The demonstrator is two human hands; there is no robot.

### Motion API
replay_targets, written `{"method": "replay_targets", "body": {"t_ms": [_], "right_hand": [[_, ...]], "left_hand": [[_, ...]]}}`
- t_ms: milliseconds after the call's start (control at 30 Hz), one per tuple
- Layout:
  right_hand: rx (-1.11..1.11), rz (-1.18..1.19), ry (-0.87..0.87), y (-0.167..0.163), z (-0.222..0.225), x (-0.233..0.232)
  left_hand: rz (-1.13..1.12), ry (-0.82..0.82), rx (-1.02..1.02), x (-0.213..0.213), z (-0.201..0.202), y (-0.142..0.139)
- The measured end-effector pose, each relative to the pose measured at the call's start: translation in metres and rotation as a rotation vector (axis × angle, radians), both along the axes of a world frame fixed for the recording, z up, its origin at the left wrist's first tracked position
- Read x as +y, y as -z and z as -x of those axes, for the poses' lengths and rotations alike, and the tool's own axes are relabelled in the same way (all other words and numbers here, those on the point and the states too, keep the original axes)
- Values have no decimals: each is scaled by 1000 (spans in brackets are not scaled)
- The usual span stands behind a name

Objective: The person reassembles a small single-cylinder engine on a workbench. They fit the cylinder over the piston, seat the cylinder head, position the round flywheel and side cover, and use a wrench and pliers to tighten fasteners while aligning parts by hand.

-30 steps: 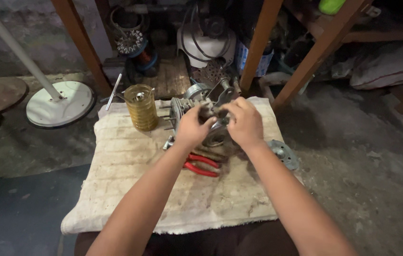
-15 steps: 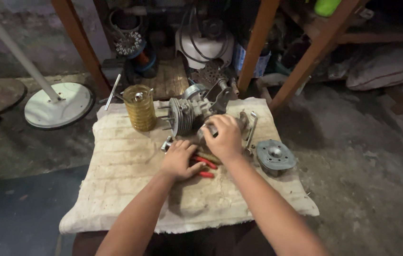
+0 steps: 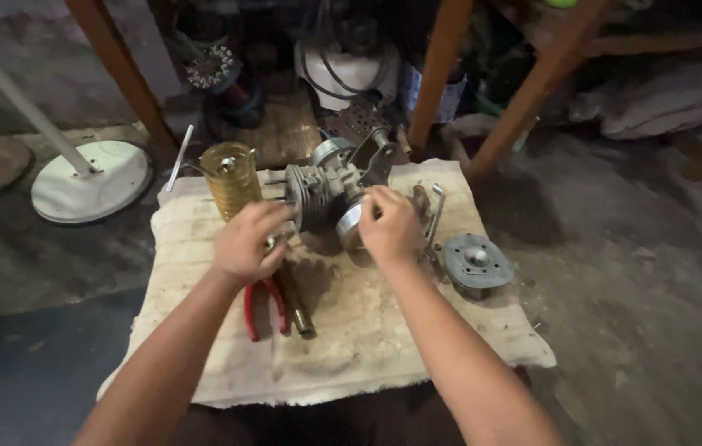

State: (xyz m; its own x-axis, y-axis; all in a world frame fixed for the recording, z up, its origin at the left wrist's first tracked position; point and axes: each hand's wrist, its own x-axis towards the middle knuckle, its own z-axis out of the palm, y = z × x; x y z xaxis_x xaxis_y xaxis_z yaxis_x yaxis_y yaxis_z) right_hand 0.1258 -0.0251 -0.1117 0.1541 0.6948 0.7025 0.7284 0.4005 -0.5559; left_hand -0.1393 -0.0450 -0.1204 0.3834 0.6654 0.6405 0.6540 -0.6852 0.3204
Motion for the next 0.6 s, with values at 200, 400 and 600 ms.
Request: {"method": "replay_targets", "body": {"t_ms": [200, 400, 600], "right_hand": [[-496, -269, -134, -18, 10, -12], [9, -94, -26, -8, 12, -3], [120, 6, 63, 3, 5, 10]], "left_hand": [[-102, -340, 35, 29, -61, -25], [137, -399, -36, 26, -81, -23], [276, -365, -42, 42, -78, -21]]}}
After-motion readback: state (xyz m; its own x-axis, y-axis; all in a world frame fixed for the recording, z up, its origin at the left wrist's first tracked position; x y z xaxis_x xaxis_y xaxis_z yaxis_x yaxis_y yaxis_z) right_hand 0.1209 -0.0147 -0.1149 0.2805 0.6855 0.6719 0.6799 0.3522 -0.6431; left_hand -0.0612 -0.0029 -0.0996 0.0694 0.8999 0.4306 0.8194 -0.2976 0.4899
